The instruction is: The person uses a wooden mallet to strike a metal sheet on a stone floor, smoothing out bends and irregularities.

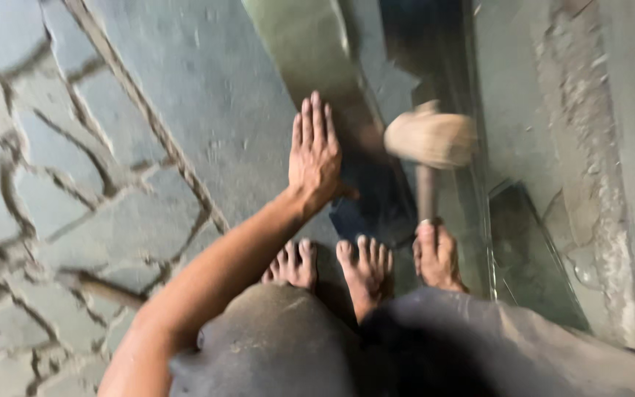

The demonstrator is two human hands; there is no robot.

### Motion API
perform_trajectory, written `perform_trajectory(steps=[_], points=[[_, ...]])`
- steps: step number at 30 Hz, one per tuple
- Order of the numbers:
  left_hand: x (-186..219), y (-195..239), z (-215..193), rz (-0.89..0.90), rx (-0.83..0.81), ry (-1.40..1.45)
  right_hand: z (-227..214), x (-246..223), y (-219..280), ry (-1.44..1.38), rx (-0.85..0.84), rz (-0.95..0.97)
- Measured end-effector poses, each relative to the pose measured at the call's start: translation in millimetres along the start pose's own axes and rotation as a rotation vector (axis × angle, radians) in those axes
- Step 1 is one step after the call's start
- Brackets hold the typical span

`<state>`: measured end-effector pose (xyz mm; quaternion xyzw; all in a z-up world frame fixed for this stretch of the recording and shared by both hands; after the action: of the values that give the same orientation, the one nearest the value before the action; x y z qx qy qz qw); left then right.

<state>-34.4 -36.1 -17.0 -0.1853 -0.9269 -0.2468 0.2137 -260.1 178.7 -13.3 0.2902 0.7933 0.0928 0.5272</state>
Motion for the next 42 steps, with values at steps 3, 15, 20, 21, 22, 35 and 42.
perform_trajectory(steps=[3,15,20,21,22,35,42], points=[[-1,7,16,0.017,0.034,-0.021,-1,-17,-9,-0.061,-0.057,0.035],[-30,-52,-17,0.090,0.439,-0.289,5,-156,-19,-0.616,0.155,-0.397],[-89,-126,-59,-0.069,0.128,-0.125,35,-126,-59,-0.248,-0.211,0.091],[-87,-127,-60,-0.074,0.117,-0.131,25,-123,-59,-0.264,-0.250,0.122],[-83,-127,-59,-0.080,0.106,-0.138,18,-130,-61,-0.267,-0.181,-0.119],[-76,-129,-59,-0.090,0.015,-0.153,36,-182,-132,-0.390,-0.186,-0.262],[-72,-132,-78,-0.115,-0.008,-0.162,63,-215,-164,-0.095,-0.447,0.091]])
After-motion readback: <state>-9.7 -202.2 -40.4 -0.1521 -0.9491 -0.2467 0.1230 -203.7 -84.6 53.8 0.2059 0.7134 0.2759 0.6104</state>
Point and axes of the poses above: each hand's wrist, its own y-axis away from the middle knuckle, its own z-axis out of the palm, x = y × z, the point moved 4 cm from there along -y, towards the middle knuckle, and after that the axes turned 3 degrees about y, right-handed, at the moved point
